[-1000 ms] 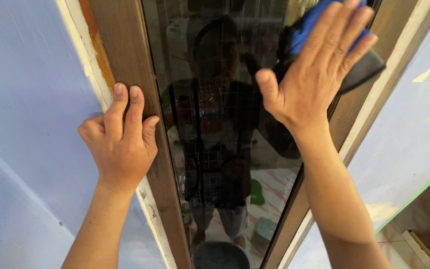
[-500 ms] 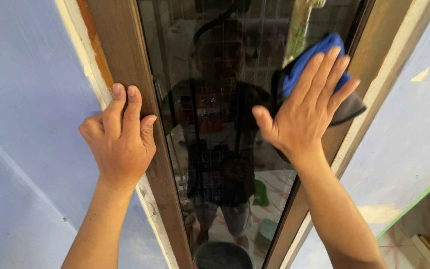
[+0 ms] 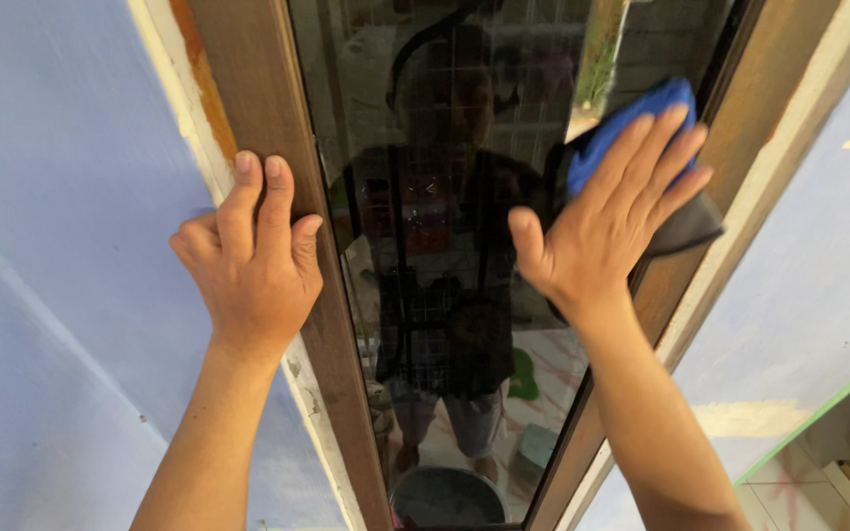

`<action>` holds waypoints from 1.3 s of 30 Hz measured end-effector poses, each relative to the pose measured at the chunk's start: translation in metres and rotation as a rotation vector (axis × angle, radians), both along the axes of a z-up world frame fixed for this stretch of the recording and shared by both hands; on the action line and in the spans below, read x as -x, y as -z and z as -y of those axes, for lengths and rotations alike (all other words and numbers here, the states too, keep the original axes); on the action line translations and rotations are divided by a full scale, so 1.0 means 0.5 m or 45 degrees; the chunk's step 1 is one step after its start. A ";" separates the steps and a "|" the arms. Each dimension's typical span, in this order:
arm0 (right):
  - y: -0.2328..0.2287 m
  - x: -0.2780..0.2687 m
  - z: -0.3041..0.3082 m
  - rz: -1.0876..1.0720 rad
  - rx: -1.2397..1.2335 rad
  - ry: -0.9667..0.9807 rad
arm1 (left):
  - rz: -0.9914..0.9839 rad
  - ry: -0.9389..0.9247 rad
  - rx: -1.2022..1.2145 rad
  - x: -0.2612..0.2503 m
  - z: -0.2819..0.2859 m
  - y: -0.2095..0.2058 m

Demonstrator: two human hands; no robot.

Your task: The person washes a cloth in a bucket of water and then uses it to wipe down a glass window pane.

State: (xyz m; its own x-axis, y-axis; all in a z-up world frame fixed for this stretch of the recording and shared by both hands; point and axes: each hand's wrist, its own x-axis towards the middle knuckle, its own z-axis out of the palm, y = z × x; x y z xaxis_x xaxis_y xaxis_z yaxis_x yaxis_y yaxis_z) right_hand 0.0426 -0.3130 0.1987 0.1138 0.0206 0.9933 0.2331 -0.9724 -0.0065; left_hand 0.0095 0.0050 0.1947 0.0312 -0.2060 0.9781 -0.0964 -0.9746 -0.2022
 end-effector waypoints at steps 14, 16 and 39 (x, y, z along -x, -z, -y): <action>0.112 0.032 -0.210 -0.175 1.026 -0.276 | 0.016 0.065 0.019 0.006 -0.001 -0.003; 0.216 0.029 -0.208 -0.125 1.123 -0.311 | 0.019 0.067 0.012 0.004 -0.003 -0.004; 0.667 0.226 -0.109 -2.067 -1.430 -1.652 | -0.898 0.529 0.620 0.264 0.112 0.477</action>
State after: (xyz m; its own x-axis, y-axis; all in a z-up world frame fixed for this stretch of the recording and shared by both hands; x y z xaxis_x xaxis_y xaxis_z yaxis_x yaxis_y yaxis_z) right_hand -0.0702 -0.2585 -0.1347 0.8903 0.4193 -0.1778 -0.2502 0.1240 -0.9602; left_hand -0.1224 -0.0510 -0.0438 0.6628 0.0921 0.7431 -0.3985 -0.7968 0.4542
